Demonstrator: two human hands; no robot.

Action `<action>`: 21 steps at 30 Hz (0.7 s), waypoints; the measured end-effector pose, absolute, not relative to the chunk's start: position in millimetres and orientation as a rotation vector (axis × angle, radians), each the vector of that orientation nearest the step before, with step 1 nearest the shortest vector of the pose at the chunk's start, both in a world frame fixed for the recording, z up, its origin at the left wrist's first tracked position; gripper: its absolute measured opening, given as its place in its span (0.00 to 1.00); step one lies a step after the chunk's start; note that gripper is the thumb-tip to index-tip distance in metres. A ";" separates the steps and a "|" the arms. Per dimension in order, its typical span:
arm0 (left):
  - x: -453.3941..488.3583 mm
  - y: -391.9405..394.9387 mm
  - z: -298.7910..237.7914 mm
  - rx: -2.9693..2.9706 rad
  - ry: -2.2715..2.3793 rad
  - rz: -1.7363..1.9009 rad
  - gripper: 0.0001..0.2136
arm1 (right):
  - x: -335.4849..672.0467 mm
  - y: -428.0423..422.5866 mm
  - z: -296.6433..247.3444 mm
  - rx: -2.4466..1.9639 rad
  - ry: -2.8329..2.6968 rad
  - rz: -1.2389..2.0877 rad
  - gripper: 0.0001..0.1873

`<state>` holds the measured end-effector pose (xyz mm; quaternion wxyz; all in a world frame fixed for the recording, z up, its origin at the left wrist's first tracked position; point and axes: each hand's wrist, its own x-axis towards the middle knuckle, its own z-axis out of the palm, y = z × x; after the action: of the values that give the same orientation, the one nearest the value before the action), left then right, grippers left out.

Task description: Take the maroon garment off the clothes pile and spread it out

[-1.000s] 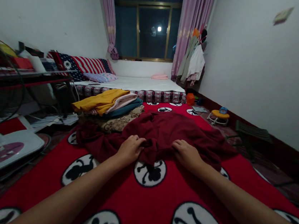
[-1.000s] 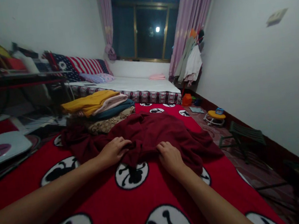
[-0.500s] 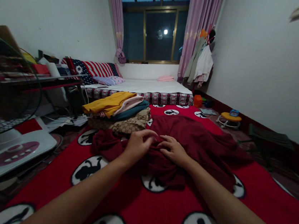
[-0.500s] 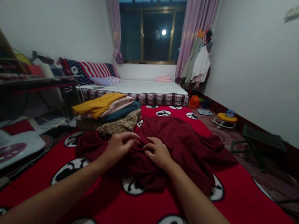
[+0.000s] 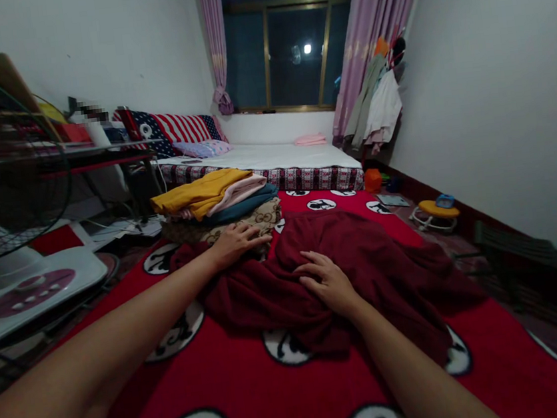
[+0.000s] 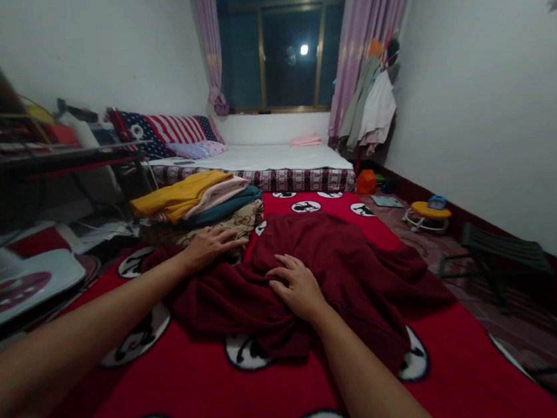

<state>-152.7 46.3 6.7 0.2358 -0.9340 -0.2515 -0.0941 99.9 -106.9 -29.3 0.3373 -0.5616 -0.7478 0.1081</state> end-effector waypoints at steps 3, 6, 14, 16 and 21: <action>-160.9 53.9 28.2 -2.535 -0.553 -0.142 0.19 | 101.2 -107.8 -29.1 -1.466 -1.956 0.305 0.13; -172.2 60.9 40.2 -2.503 -0.453 -0.081 0.13 | 101.8 -108.0 -29.7 -1.466 -1.958 0.314 0.13; -185.1 63.7 4.4 -2.481 -0.366 -0.091 0.11 | 100.7 -109.1 -28.7 -1.477 -1.960 0.307 0.13; -191.5 57.2 2.3 -2.494 -0.348 -0.104 0.13 | 100.3 -109.1 -28.5 -1.478 -1.956 0.297 0.13; -198.5 44.1 14.1 -2.574 -0.560 -0.033 0.17 | 99.9 -108.0 -30.0 -1.482 -1.969 0.280 0.13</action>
<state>-198.5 44.1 14.1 0.2510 -0.9458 -0.2059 -0.0121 99.9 -108.0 -30.0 0.3248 -0.5650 -0.7509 0.1067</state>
